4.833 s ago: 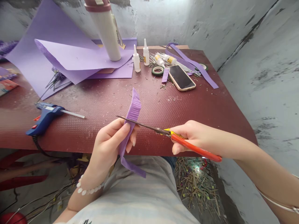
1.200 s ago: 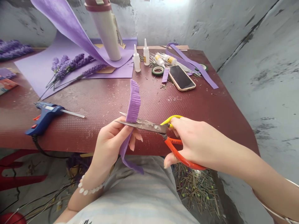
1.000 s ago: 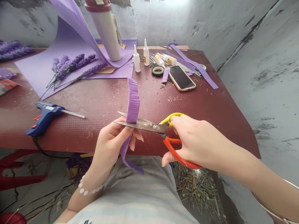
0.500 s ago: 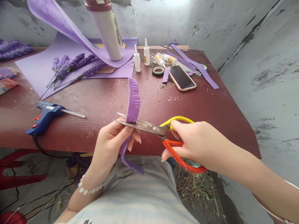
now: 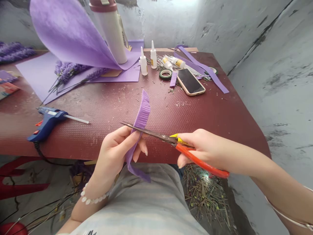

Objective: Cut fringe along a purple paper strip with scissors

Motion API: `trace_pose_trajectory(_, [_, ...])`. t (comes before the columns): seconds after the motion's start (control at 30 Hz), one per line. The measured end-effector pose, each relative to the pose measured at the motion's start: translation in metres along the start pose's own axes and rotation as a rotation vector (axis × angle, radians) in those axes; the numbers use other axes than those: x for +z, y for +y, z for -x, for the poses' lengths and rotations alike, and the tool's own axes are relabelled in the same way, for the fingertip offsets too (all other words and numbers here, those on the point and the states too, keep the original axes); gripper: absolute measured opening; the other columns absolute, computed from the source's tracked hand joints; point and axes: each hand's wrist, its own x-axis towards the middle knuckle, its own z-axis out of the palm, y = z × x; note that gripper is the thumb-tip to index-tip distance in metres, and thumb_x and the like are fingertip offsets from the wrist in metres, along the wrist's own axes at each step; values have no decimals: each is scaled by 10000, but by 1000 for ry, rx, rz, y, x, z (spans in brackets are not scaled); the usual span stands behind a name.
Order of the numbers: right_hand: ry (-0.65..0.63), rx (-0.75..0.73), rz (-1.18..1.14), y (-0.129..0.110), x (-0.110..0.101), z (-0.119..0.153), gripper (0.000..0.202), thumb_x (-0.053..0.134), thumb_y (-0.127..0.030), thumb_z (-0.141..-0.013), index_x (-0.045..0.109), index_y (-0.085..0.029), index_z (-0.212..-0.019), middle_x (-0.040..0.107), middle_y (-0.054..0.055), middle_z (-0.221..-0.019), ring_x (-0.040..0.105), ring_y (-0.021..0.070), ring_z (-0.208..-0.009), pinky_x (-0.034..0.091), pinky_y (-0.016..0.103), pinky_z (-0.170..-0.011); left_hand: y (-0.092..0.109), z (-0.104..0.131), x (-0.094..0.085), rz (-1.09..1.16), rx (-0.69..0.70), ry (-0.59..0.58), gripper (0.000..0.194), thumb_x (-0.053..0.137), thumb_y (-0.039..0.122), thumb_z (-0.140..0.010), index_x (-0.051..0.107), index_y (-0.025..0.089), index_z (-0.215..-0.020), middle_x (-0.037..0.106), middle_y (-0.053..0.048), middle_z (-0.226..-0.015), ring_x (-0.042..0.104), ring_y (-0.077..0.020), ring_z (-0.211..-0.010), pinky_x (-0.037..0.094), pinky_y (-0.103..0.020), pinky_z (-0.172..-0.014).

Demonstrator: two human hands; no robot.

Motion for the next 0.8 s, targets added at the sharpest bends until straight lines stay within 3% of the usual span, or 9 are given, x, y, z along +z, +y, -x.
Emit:
trace_pose_trajectory(0.13, [-113, -70, -169, 19, -5, -5, 419, 700, -603, -925, 502, -252, -810, 475, -81, -560, 285, 127, -544, 252, 281, -472, 1, 2, -1, 17, -10, -27, 254, 674, 375, -1054, 770, 161, -957, 778, -15, -724, 548, -34, -488, 418, -139, -485])
trace_pose_trajectory(0.3, [-179, -70, -302, 8, -6, -7, 471, 770, -523, -910, 413, -246, -777, 324, -90, -645, 216, 102, -556, 194, 303, -480, 2, 3, -2, 27, -14, -28, 242, 671, 361, -1058, 771, 161, -963, 773, -9, -719, 546, -29, -493, 415, -130, -486])
trace_pose_trajectory(0.4, [-182, -76, -329, 6, -6, -6, 472, 777, -531, -915, 431, -239, -782, 324, -84, -663, 211, 104, -575, 174, 316, -487, 1, 3, -2, 25, -19, -31, 240, 673, 359, -1057, 770, 159, -965, 770, -9, -711, 541, -28, -486, 404, -131, -479])
trace_pose_trajectory(0.7, [-157, -80, -298, 10, -5, -6, 603, 742, -752, -859, 417, -250, -783, 328, -83, -667, 216, 117, -593, 189, 302, -488, 0, 1, -2, 27, -22, -39, 245, 672, 362, -1056, 768, 168, -941, 745, -1, -688, 517, -29, -472, 365, -144, -459])
trace_pose_trajectory(0.8, [-87, -90, -197, 14, -3, -6, 545, 767, -724, -851, 515, -242, -823, 411, -67, -657, 283, 122, -580, 217, 290, -480, 2, 1, -2, 14, -15, -32, 254, 679, 381, -1051, 792, 187, -933, 695, 26, -638, 462, -14, -450, 321, -140, -447])
